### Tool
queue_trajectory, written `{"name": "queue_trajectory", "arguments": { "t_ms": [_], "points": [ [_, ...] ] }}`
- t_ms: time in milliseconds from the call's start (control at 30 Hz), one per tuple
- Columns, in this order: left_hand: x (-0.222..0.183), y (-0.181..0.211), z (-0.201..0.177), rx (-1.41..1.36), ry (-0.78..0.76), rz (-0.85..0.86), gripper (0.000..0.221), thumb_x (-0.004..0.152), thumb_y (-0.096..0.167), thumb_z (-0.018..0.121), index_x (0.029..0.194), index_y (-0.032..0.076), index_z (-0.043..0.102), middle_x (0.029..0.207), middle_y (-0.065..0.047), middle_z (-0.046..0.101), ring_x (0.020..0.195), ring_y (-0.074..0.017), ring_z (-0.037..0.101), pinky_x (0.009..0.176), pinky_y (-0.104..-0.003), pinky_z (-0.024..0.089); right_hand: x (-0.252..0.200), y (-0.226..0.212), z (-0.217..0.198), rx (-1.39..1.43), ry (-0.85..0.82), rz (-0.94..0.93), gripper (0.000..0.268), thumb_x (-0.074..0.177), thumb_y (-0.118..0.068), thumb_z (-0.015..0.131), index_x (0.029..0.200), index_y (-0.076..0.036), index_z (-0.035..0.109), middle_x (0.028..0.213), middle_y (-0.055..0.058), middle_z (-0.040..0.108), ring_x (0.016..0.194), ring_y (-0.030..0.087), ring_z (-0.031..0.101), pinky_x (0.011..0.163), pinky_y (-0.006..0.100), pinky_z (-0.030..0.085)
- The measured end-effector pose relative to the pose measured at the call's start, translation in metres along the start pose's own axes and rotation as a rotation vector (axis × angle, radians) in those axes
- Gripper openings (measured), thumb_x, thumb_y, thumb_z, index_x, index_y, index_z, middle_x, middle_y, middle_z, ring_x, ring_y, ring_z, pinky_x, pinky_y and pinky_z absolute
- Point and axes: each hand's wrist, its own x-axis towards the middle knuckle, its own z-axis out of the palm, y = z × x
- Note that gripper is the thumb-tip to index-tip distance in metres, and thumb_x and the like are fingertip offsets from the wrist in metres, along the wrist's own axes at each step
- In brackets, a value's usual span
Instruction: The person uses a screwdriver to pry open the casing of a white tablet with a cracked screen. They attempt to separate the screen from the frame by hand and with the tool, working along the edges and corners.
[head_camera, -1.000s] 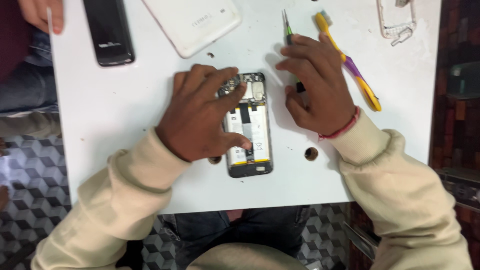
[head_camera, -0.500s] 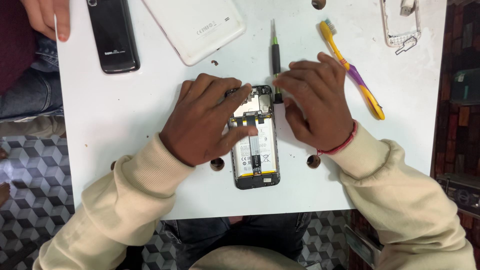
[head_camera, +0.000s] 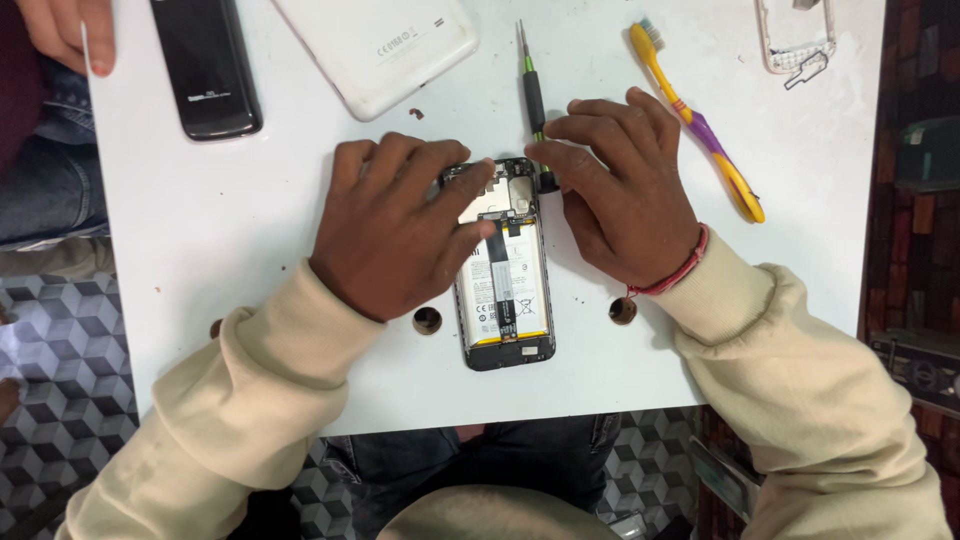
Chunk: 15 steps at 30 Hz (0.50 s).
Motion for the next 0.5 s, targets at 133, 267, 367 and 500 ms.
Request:
{"name": "queue_trajectory", "arguments": {
  "t_ms": [133, 267, 367, 500],
  "points": [
    [0.000, -0.004, 0.002, -0.061, 0.019, -0.053, 0.037, 0.095, 0.018, 0.076, 0.129, 0.004, 0.073, 0.119, -0.003, 0.066, 0.109, -0.0212, 0.055, 0.094, -0.041, 0.038, -0.003, -0.001, 0.002, -0.026, -0.021, -0.061, 0.043, 0.092, 0.000, 0.069, 0.132, -0.015, 0.068, 0.139, 0.008, 0.060, 0.141, 0.031, 0.049, 0.125, 0.057, 0.024],
    [-0.002, -0.006, 0.003, -0.057, 0.020, -0.057, 0.035, 0.090, 0.009, 0.074, 0.124, 0.005, 0.073, 0.119, -0.002, 0.067, 0.110, -0.0205, 0.056, 0.095, -0.038, 0.038, -0.004, -0.005, 0.009, -0.117, -0.061, -0.098, 0.033, 0.101, -0.015, 0.077, 0.132, -0.025, 0.073, 0.145, 0.006, 0.059, 0.145, 0.030, 0.045, 0.126, 0.056, 0.017],
    [-0.003, -0.006, 0.005, -0.054, 0.028, -0.047, 0.036, 0.087, 0.007, 0.075, 0.123, 0.005, 0.073, 0.119, -0.003, 0.067, 0.109, -0.0209, 0.056, 0.094, -0.039, 0.038, -0.003, -0.006, 0.013, -0.142, -0.078, -0.085, 0.032, 0.103, -0.022, 0.080, 0.133, -0.028, 0.073, 0.151, 0.006, 0.057, 0.149, 0.031, 0.042, 0.127, 0.057, 0.012],
    [-0.004, -0.006, 0.007, -0.041, 0.044, -0.031, 0.036, 0.088, 0.006, 0.076, 0.124, 0.004, 0.073, 0.120, -0.003, 0.067, 0.109, -0.0211, 0.056, 0.094, -0.038, 0.038, -0.001, -0.008, 0.017, -0.119, -0.074, -0.065, 0.023, 0.106, -0.025, 0.079, 0.128, -0.028, 0.074, 0.155, 0.007, 0.055, 0.151, 0.033, 0.037, 0.125, 0.061, 0.008]
  ]
}}
